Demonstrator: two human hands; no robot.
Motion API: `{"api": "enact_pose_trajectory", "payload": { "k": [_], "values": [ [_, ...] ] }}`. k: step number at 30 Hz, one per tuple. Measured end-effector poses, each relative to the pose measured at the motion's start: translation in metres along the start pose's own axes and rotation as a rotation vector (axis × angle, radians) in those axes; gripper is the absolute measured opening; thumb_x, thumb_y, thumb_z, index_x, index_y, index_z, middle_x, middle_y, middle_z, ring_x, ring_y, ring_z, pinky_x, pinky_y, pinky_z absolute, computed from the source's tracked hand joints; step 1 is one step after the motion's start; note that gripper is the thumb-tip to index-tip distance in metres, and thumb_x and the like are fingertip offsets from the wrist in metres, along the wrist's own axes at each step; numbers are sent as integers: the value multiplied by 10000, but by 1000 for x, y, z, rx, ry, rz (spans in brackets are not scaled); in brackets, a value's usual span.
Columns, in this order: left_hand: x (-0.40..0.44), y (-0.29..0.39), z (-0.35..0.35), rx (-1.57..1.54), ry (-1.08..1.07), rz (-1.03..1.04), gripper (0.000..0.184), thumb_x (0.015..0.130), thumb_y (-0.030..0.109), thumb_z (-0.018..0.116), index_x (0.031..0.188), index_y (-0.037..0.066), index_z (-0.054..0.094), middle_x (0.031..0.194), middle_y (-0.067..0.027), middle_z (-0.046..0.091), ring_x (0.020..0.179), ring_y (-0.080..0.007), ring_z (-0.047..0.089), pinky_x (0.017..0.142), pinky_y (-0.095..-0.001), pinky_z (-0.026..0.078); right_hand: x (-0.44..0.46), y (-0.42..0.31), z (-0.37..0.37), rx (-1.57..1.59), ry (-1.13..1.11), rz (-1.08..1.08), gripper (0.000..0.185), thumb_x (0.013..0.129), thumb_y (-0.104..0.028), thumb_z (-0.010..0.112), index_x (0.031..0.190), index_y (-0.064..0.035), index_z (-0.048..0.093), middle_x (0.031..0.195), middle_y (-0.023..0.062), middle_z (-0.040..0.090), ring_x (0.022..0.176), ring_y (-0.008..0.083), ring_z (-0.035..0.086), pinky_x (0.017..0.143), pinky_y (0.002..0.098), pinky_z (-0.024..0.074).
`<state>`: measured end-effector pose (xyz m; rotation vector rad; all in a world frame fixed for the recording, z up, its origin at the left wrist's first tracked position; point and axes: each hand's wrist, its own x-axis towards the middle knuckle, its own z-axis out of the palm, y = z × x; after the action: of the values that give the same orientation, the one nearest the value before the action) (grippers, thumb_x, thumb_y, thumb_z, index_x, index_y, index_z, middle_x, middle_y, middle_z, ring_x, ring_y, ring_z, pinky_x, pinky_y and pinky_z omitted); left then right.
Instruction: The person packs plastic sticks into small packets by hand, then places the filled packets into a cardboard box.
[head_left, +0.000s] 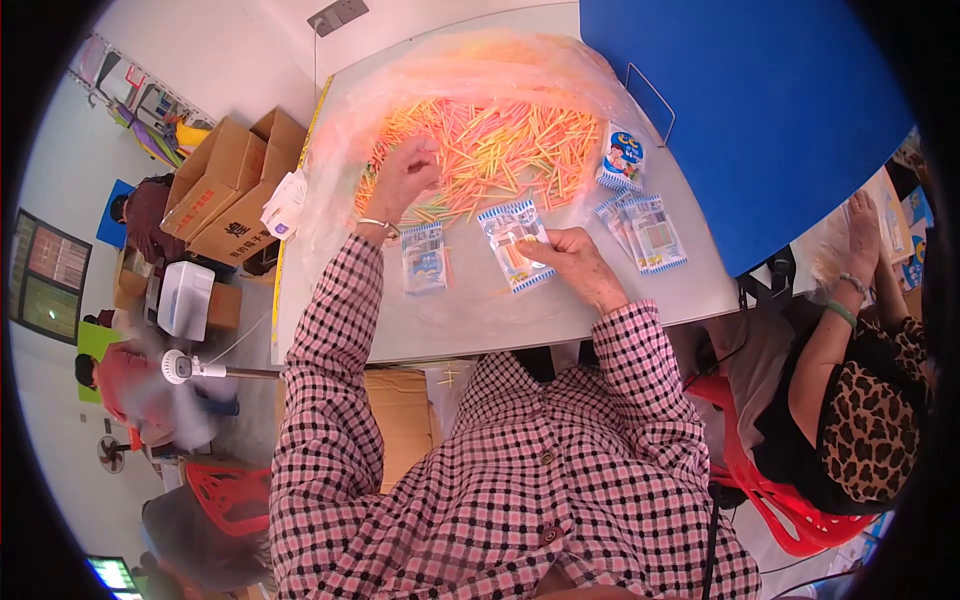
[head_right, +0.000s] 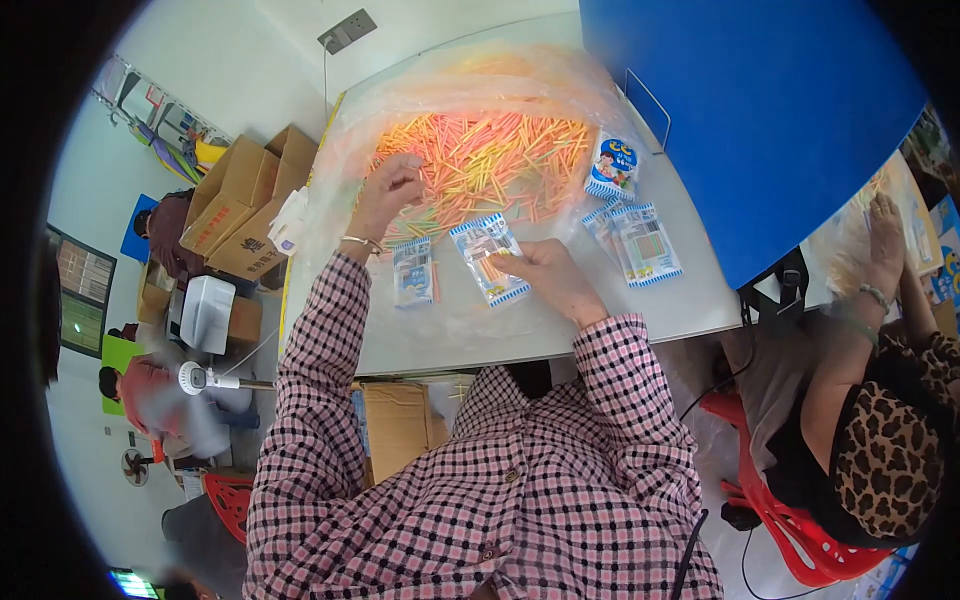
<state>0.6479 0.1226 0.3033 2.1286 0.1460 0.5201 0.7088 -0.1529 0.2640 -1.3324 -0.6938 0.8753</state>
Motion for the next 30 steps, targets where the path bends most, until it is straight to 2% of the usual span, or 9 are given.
{"api": "enact_pose_trajectory", "payload": {
  "k": [1, 5, 14, 18, 22, 25, 30],
  "values": [
    [-4, 19, 3, -276, 2, -129, 123, 822, 56, 586, 932, 8, 560, 837, -51, 602, 723, -129, 590, 640, -264, 484, 0, -1, 1, 1, -10, 17, 308, 865, -261, 625, 1003, 11, 665, 874, 14, 662, 759, 33, 548, 710, 187, 437],
    [-22, 74, 24, -403, -4, -90, 77, 861, 38, 555, 933, 22, 577, 847, -8, 592, 739, -86, 571, 677, -237, 485, 4, 5, 3, 22, -52, 33, 308, 871, -258, 619, 1015, 10, 662, 878, 11, 661, 763, 34, 549, 713, 187, 438],
    [-38, 88, 40, -484, -81, -101, 82, 854, 30, 566, 935, 26, 575, 858, -21, 597, 753, -90, 573, 723, -235, 470, -1, -1, 2, 17, -103, 36, 281, 881, -238, 603, 1031, -7, 660, 890, -2, 659, 803, 35, 551, 740, 186, 438],
    [-39, 91, 38, -494, 48, -10, 76, 853, 28, 566, 929, 22, 576, 858, -19, 597, 776, -84, 571, 724, -235, 466, 0, 1, 0, -1, -120, 10, 277, 880, -230, 604, 1034, -7, 659, 889, -3, 657, 801, 34, 547, 739, 186, 435],
    [-45, 87, 40, -432, -77, -15, 77, 854, 28, 565, 927, 24, 586, 871, -27, 602, 792, -80, 567, 733, -229, 461, -2, -4, 4, 20, -129, 11, 276, 881, -225, 603, 1039, -5, 656, 892, -5, 656, 802, 32, 543, 738, 187, 435],
    [-53, 85, 48, -461, -178, -125, 94, 869, 50, 551, 925, 5, 611, 892, -36, 617, 803, -90, 568, 744, -239, 461, -1, 2, 0, -25, -146, 23, 277, 881, -226, 603, 1036, -3, 656, 897, 1, 656, 805, 32, 545, 742, 187, 436],
    [-48, 75, 46, -314, -293, -61, 172, 894, 125, 538, 926, -17, 630, 908, -21, 631, 808, -106, 575, 750, -257, 464, 1, 15, -3, -63, -118, -16, 329, 882, -267, 587, 1049, 11, 646, 878, 17, 658, 766, 42, 550, 692, 199, 434]
  ]
}}
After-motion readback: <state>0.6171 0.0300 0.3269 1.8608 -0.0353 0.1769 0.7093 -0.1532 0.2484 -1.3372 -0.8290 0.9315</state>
